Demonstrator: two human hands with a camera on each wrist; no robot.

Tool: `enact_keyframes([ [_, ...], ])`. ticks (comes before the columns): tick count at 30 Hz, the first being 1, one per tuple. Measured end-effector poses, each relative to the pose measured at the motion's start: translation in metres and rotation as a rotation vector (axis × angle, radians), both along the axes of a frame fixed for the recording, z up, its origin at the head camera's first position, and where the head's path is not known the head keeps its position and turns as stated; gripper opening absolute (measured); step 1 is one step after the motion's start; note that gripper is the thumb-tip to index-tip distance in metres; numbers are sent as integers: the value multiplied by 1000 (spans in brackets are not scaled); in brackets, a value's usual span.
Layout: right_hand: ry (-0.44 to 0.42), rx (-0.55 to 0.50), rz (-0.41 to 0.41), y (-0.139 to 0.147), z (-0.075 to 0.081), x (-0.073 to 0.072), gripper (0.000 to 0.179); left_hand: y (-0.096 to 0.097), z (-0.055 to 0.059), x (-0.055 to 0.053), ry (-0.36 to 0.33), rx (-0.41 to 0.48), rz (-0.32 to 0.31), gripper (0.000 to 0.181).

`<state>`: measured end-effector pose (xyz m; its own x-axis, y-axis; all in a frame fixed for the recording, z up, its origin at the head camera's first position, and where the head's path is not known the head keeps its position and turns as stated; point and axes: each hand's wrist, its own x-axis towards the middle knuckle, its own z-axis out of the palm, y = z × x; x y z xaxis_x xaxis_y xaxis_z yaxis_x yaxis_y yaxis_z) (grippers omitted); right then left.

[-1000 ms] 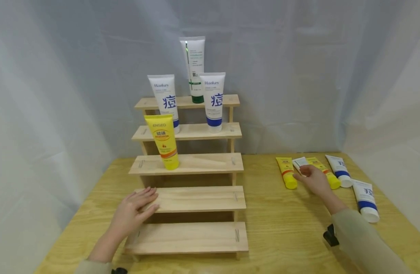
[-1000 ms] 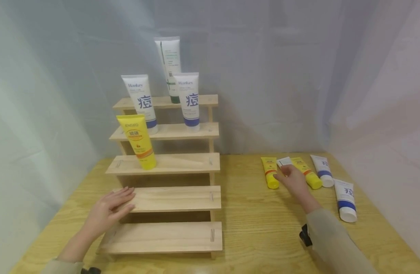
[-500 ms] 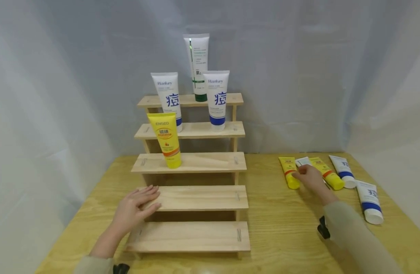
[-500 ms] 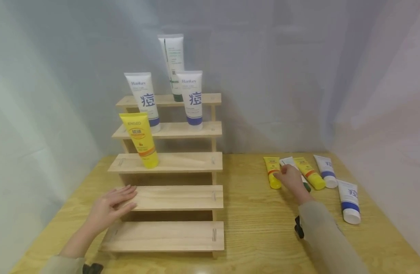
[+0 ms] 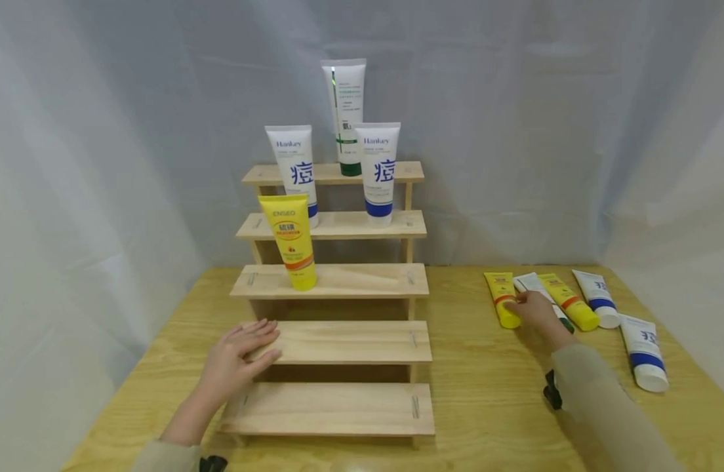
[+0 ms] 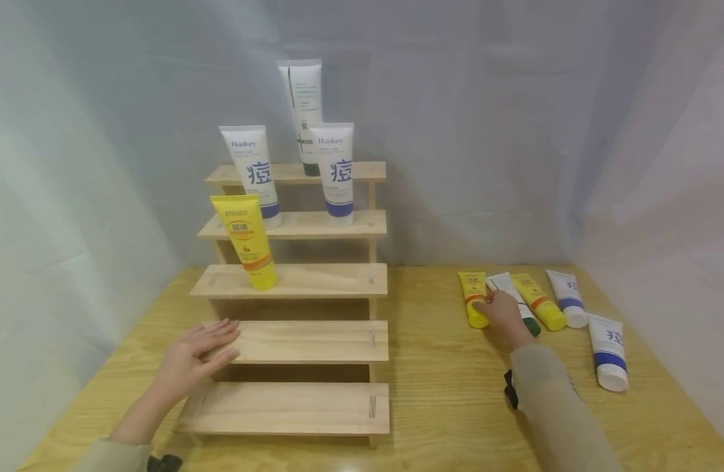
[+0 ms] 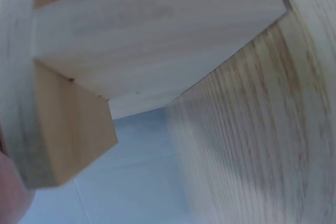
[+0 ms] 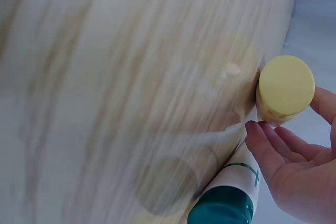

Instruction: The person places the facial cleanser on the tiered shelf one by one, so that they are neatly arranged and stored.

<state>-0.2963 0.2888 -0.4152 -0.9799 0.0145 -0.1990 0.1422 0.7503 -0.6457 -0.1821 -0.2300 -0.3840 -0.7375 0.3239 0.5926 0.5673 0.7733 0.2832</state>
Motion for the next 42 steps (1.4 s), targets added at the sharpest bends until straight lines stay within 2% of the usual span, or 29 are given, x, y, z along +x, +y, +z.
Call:
enact_keyframes([
  [5,45,43,25,-4,2,2,55,-1,-2,0,-6,8,2,36],
  [12,50,34,-7,-10,-3,-2,37,-2,-4,-1,-4,25,-6,36],
  [17,61,66,-5,-10,-10,-8,36,-1,-5,-1,3,22,-14,34],
  [22,28,64,-6,-11,-6,-10,37,0,-4,-2,-5,24,-9,34],
  [30,58,37,10,-10,-5,-4,33,1,-2,-4,-6,40,-14,31],
  [36,92,27,4,-13,-1,6,38,1,-3,-2,-9,45,-11,31],
  [42,109,-7,-10,-21,8,17,58,1,-3,-1,3,37,-3,30],
])
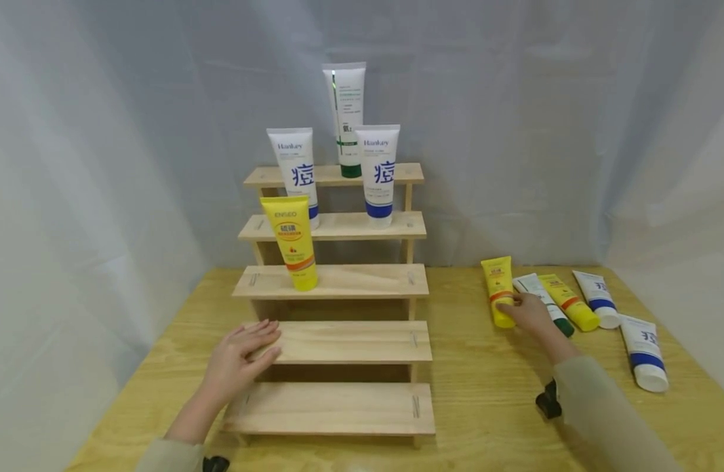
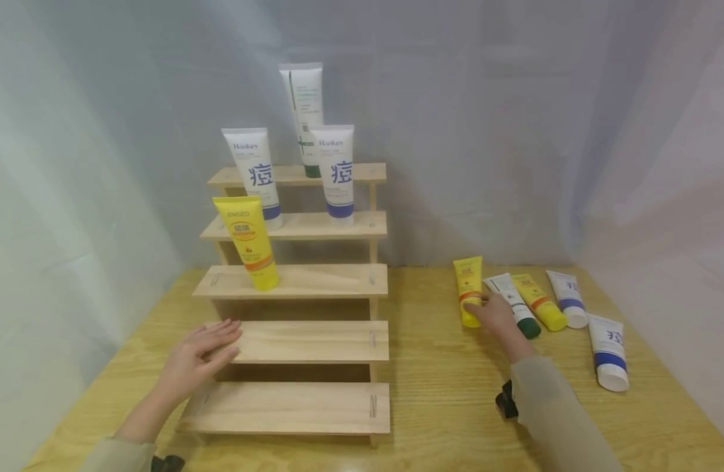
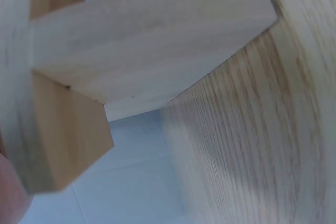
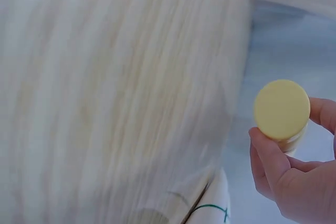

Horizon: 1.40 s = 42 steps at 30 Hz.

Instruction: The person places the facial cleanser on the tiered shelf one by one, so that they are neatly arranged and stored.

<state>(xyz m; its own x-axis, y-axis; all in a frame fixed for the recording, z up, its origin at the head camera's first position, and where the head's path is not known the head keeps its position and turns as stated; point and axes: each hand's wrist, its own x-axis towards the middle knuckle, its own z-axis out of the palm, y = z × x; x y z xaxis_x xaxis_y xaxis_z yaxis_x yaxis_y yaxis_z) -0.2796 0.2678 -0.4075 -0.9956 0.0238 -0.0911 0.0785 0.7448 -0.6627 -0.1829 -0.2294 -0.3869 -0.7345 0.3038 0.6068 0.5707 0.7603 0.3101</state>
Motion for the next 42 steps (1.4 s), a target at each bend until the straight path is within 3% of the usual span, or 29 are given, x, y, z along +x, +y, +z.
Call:
enact_keyframes([
  [11,57,-174,-56,-15,11,17,65,0,-1,0,1,11,-5,29],
  [22,78,-389,-108,-36,33,43,72,0,-2,0,5,22,-8,28],
  [31,147,-420,-49,-54,46,61,64,1,-1,1,-1,14,-6,28],
  [42,166,-591,-21,-69,56,70,59,0,-2,0,5,21,-8,28],
])
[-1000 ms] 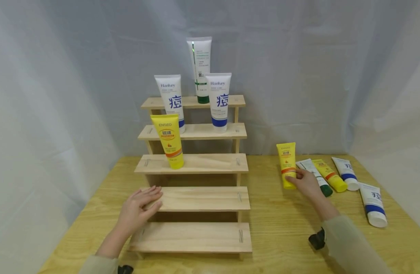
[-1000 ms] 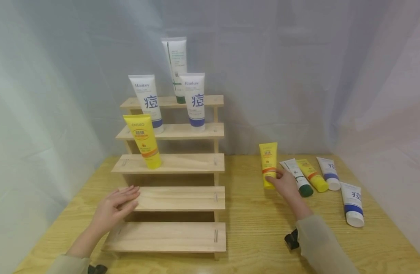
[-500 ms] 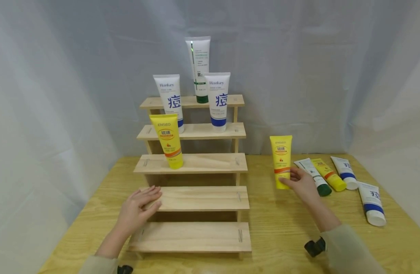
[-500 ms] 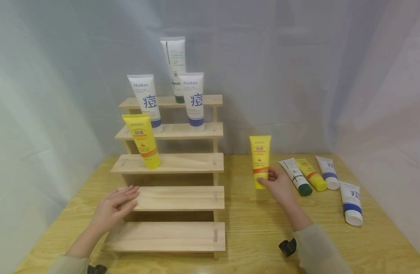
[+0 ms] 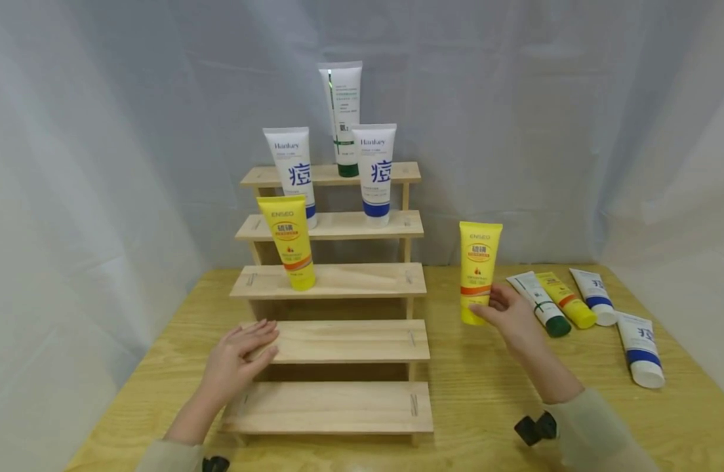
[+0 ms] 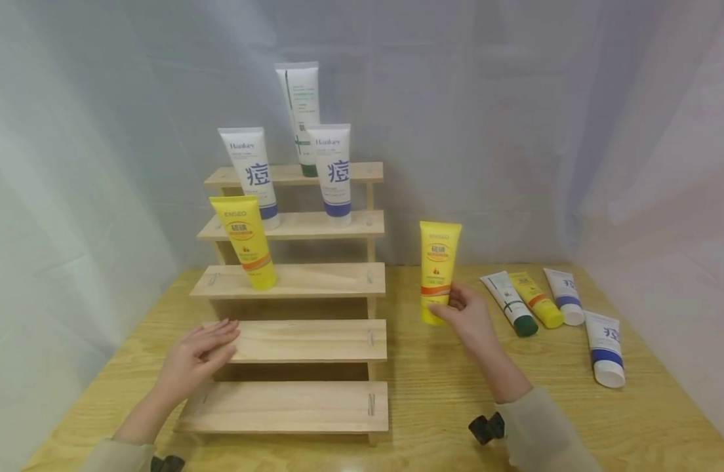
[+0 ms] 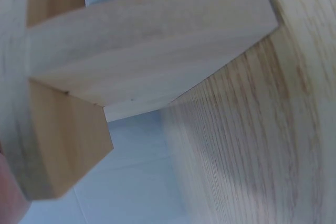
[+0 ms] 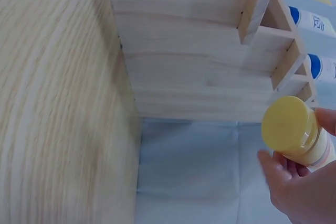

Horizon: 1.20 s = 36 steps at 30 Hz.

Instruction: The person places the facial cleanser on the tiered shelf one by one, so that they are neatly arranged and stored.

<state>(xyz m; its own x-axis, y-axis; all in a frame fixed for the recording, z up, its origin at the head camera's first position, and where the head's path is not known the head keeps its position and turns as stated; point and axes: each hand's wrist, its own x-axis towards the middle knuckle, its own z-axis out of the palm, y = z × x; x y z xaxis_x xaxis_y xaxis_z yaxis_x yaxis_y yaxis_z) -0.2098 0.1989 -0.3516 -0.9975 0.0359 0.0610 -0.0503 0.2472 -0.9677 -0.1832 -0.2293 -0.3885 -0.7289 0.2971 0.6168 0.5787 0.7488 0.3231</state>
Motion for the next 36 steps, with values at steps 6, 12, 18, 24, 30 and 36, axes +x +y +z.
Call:
enact_keyframes([
  [6,-11,-63,-6,-6,4,-1,64,0,0,0,2,-5,6,27],
  [12,-6,-91,-22,-12,12,-2,64,1,1,0,5,-6,10,27],
  [18,42,-112,-11,-19,24,-5,63,2,2,1,4,10,9,27],
  [24,93,-128,35,-28,38,-8,60,1,3,1,16,12,2,26],
  [30,156,-166,92,-43,48,-12,55,0,1,1,-7,3,13,28],
  [36,166,-190,131,-58,52,-17,52,1,2,1,25,13,-2,27],
])
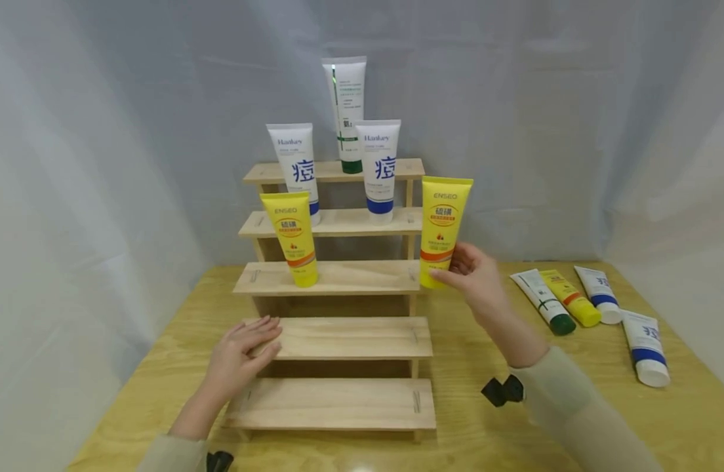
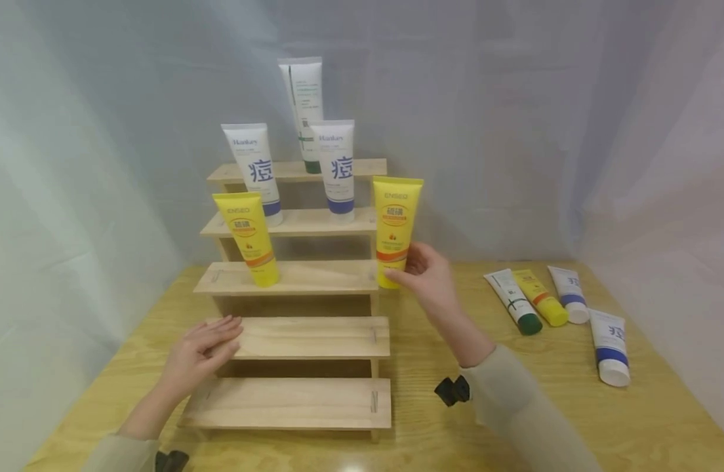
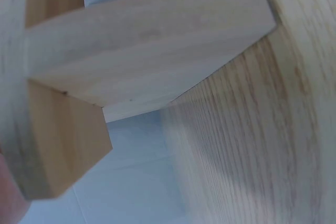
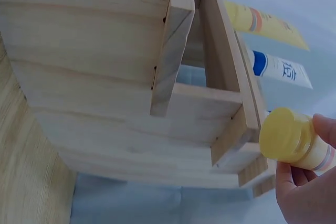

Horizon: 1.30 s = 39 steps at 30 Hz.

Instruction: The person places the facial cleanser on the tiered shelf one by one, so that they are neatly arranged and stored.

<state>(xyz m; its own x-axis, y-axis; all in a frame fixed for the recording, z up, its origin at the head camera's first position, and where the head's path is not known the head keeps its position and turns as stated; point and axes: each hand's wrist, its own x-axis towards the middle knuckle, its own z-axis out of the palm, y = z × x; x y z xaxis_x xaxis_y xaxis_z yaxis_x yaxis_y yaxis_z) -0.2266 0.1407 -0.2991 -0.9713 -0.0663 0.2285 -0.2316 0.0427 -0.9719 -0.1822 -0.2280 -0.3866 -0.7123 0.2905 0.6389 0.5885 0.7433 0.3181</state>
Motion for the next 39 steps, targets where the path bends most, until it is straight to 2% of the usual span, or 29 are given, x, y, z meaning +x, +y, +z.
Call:
enact_keyframes([
  [12,-29,-49,41,-31,3,-10,52,-2,-3,-1,-16,-4,5,28],
  [26,-24,-91,55,-51,-1,-16,52,-2,-5,-2,-13,-13,7,28],
  [39,-42,-11,2,-56,-3,-18,55,-1,-2,-1,-15,-12,12,27],
])
